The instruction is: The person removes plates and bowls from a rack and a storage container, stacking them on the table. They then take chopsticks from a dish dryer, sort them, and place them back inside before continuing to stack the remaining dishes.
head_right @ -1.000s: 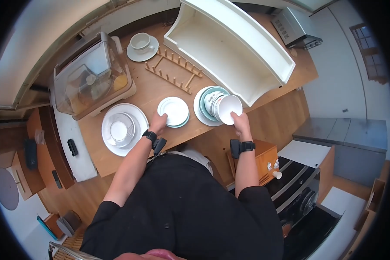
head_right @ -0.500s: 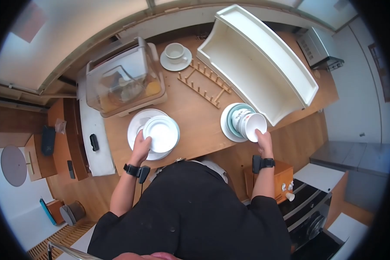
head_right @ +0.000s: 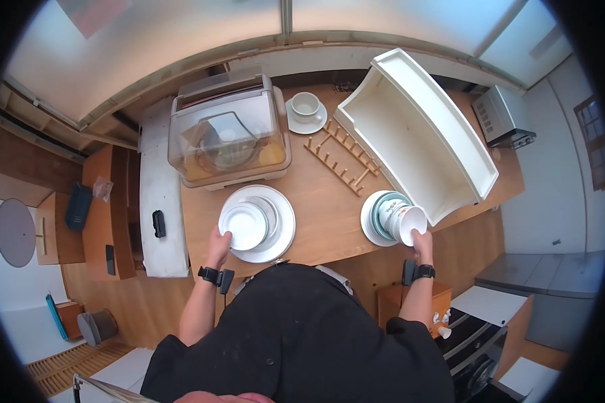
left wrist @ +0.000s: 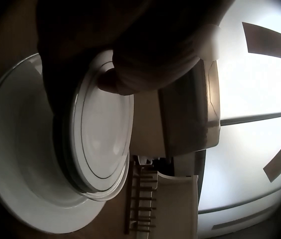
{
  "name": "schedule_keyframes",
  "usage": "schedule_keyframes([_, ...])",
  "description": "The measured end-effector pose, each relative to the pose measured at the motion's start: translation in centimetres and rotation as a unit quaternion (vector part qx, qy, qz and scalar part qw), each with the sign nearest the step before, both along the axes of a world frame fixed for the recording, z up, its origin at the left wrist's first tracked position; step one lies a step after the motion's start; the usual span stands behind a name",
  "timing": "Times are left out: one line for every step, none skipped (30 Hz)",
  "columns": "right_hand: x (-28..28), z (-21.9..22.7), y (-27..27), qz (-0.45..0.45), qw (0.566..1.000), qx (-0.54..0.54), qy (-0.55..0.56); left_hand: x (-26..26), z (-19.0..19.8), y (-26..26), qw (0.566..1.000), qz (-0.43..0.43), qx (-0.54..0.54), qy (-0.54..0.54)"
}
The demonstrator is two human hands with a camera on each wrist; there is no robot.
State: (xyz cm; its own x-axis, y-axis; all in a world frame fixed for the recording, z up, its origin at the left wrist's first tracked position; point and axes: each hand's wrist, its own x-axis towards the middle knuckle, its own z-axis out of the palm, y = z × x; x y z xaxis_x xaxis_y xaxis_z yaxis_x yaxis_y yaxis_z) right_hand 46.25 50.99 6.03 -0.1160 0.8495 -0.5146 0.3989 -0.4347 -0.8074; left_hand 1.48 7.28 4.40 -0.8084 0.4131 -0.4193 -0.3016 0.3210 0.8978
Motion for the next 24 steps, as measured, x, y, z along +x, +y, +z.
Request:
schedule_keyframes([-0.1, 0.1, -0.1, -0.005, 1.000, -0.005, -0.001, -0.2, -0.4, -0.1, 0.999, -0.017, -0.010, 0.025])
schedule_keyframes([-0.1, 0.1, -0.2, -0.010, 1.000, -0.010, -0.002, -0.4, -0.8, -0.1, 0.998, -0.034, -0.021, 0.050])
schedule_keyframes([0.0, 0.2, -0.4, -0.007, 1.000, -0.013, -0.014, -0.6, -1.2, -0.1, 0.995, -0.051, -0.031, 0.075])
schedule_keyframes([-0.1, 0.7, -0.7, -0.004, 1.000, -0.017, -0.026, -0.8, -0.8, 0.0, 0.990, -0.070, -0.064, 0.102])
schedule_keyframes([-0.2, 1.2, -1.0, -0.001, 0.999, -0.022, -0.038, -1.0, 0.3, 0.1, 0.983, -0.089, -0.097, 0.129])
schedule_keyframes([-0.3, 1.7, -1.4, -0.004, 0.999, -0.025, -0.042, -1.1, 1.4, 0.4, 0.973, -0.107, -0.131, 0.156])
schedule_keyframes([-0.6, 2.3, -1.9, -0.006, 0.998, -0.029, -0.046, -1.2, 1.9, 0.6, 0.969, -0.110, -0.152, 0.159])
schedule_keyframes([-0.9, 2.8, -2.2, -0.008, 0.998, -0.033, -0.050, -1.3, 2.5, 0.9, 0.965, -0.113, -0.173, 0.162])
schedule_keyframes([-1.2, 3.4, -2.6, -0.009, 0.998, -0.027, -0.055, -1.3, 2.9, 1.1, 0.960, -0.117, -0.195, 0.165])
schedule_keyframes([-1.6, 4.0, -3.1, -0.011, 0.998, -0.021, -0.060, -1.4, 2.4, 1.1, 0.953, -0.116, -0.200, 0.197])
schedule_keyframes([-1.8, 4.4, -3.4, -0.013, 0.998, -0.016, -0.065, -1.4, 2.0, 1.2, 0.944, -0.116, -0.205, 0.230])
schedule_keyframes([-1.9, 4.5, -3.7, -0.012, 0.997, -0.019, -0.075, -1.5, 1.6, 1.2, 0.935, -0.116, -0.209, 0.262])
schedule_keyframes([-2.0, 4.7, -3.8, -0.011, 0.996, -0.022, -0.084, -1.6, 1.5, 1.0, 0.932, -0.120, -0.211, 0.270])
schedule_keyframes([-2.2, 5.0, -4.0, -0.011, 0.995, -0.024, -0.092, -1.7, 1.4, 0.9, 0.929, -0.124, -0.211, 0.279])
schedule_keyframes([-2.4, 5.2, -4.3, -0.010, 0.996, -0.020, -0.088, -1.8, 1.4, 0.7, 0.925, -0.128, -0.211, 0.288])
schedule_keyframes([-2.7, 5.6, -4.8, -0.010, 0.996, -0.016, -0.083, -2.0, 1.1, 0.7, 0.924, -0.122, -0.207, 0.296])
schedule_keyframes([-2.9, 5.8, -5.2, -0.009, 0.997, -0.012, -0.079, -2.0, 0.9, 0.6, 0.923, -0.117, -0.203, 0.304])
schedule_keyframes([-2.9, 5.7, -5.4, -0.011, 0.997, -0.013, -0.076, -2.0, 0.7, 0.5, 0.922, -0.111, -0.199, 0.312])
schedule_keyframes([-2.8, 5.5, -5.5, -0.014, 0.997, -0.014, -0.073, -2.1, 0.4, 0.5, 0.924, -0.120, -0.202, 0.301])
schedule_keyframes([-2.6, 5.3, -5.7, -0.017, 0.997, -0.014, -0.069, -2.2, 0.2, 0.4, 0.926, -0.129, -0.205, 0.290])
schedule_keyframes([-2.5, 5.3, -5.8, -0.021, 0.997, -0.023, -0.065, -2.4, -0.1, 0.3, 0.927, -0.136, -0.209, 0.280])
schedule_keyframes([-2.4, 5.3, -5.9, -0.025, 0.997, -0.032, -0.061, -2.5, -0.2, 0.0, 0.933, -0.141, -0.206, 0.258])
schedule_keyframes([-2.3, 5.4, -6.0, -0.030, 0.997, -0.040, -0.056, -2.6, -0.2, -0.1, 0.939, -0.146, -0.202, 0.236])
schedule_keyframes([-2.3, 5.5, -5.9, -0.032, 0.997, -0.041, -0.055, -2.7, -0.3, -0.2, 0.945, -0.151, -0.196, 0.215])
